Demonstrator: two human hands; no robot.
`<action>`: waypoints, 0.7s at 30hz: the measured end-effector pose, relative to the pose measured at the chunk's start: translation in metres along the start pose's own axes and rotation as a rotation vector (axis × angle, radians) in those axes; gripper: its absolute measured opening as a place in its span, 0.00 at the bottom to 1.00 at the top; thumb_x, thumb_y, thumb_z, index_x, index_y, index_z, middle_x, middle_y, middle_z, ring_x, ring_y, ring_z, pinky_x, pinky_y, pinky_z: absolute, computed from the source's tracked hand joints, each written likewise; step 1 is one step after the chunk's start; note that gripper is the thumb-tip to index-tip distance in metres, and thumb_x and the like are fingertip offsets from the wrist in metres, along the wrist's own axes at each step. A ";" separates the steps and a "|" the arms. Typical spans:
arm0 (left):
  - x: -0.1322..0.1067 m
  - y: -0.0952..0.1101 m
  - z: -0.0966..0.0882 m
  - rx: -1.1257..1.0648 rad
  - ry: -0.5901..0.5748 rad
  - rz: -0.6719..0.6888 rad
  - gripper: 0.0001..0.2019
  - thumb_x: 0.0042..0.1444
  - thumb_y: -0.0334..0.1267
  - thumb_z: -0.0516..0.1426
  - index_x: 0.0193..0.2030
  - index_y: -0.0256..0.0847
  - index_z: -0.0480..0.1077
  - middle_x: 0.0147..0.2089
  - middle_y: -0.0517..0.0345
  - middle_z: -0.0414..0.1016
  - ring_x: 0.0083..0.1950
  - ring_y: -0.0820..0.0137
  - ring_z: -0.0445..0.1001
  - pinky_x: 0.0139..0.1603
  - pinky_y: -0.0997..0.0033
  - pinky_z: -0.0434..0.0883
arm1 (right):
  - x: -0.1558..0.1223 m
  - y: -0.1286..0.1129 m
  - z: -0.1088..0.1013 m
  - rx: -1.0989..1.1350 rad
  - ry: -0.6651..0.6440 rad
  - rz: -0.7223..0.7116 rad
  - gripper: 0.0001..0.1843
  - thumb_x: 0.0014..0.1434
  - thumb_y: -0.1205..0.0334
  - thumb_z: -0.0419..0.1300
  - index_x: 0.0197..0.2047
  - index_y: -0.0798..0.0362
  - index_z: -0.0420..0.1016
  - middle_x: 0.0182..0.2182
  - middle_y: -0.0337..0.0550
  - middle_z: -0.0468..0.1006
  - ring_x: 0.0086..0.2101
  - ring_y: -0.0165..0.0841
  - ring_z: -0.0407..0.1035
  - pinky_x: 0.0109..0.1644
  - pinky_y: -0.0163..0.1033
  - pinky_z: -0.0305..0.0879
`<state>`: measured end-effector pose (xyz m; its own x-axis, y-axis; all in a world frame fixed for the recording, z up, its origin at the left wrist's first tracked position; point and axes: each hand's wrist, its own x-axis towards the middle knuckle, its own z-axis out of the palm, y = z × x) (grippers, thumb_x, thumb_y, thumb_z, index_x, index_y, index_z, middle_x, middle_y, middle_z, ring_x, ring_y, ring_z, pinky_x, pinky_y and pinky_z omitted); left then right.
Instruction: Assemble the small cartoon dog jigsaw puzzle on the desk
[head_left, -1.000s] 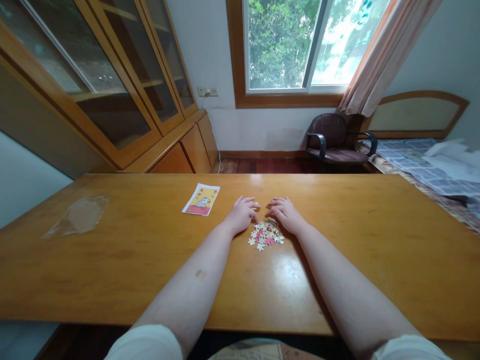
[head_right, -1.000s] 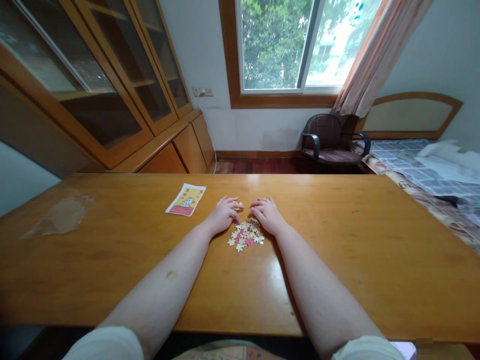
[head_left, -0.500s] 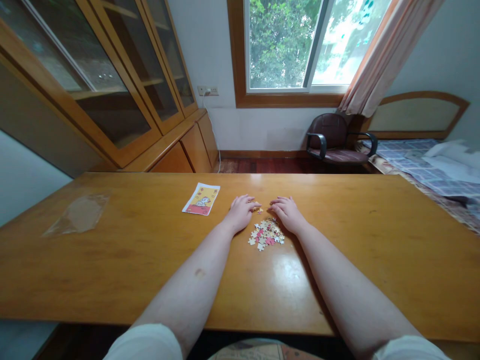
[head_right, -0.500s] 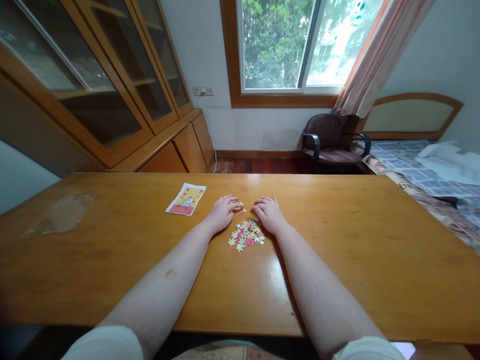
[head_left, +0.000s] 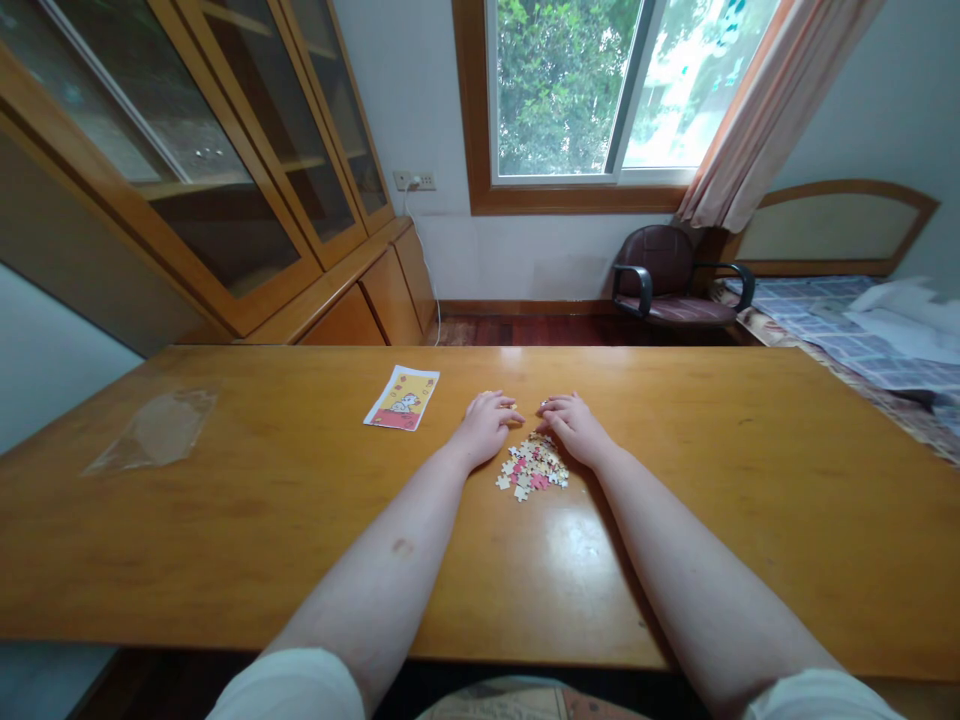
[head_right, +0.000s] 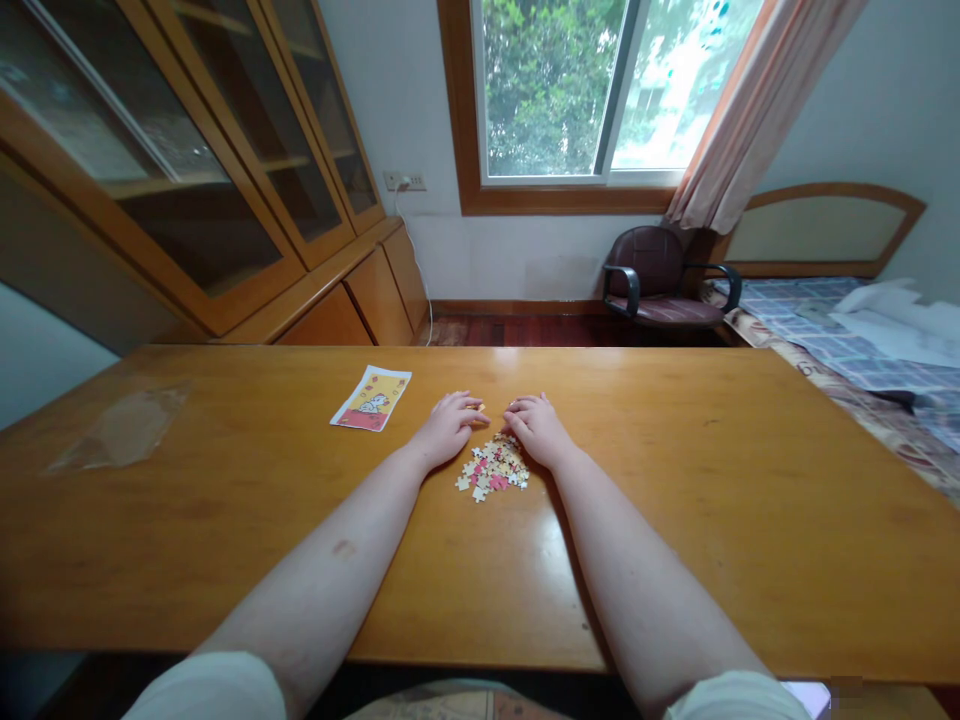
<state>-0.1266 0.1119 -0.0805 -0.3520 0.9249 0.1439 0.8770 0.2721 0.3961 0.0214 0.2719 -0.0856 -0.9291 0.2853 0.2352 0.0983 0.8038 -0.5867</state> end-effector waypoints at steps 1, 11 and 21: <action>0.000 0.001 0.000 -0.002 -0.021 0.033 0.20 0.56 0.28 0.50 0.46 0.51 0.77 0.60 0.60 0.69 0.67 0.62 0.57 0.70 0.50 0.48 | 0.000 0.000 0.000 -0.021 0.006 0.014 0.25 0.66 0.55 0.44 0.33 0.46 0.82 0.45 0.43 0.79 0.53 0.42 0.64 0.64 0.61 0.41; -0.002 0.004 0.002 0.041 -0.088 -0.008 0.21 0.56 0.31 0.50 0.52 0.55 0.74 0.64 0.61 0.65 0.69 0.59 0.53 0.70 0.44 0.45 | 0.000 0.003 0.001 -0.077 0.078 0.138 0.25 0.67 0.55 0.42 0.38 0.49 0.81 0.48 0.45 0.77 0.56 0.43 0.61 0.65 0.58 0.39; 0.002 0.000 0.000 0.042 0.092 -0.203 0.17 0.55 0.30 0.52 0.44 0.48 0.77 0.56 0.57 0.73 0.64 0.59 0.61 0.68 0.46 0.51 | -0.001 -0.002 -0.003 0.026 -0.043 -0.066 0.28 0.67 0.54 0.43 0.28 0.49 0.81 0.39 0.44 0.80 0.45 0.38 0.68 0.62 0.54 0.47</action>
<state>-0.1273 0.1133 -0.0801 -0.5493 0.8224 0.1480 0.7973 0.4628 0.3875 0.0237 0.2713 -0.0818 -0.9477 0.2091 0.2412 0.0273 0.8060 -0.5912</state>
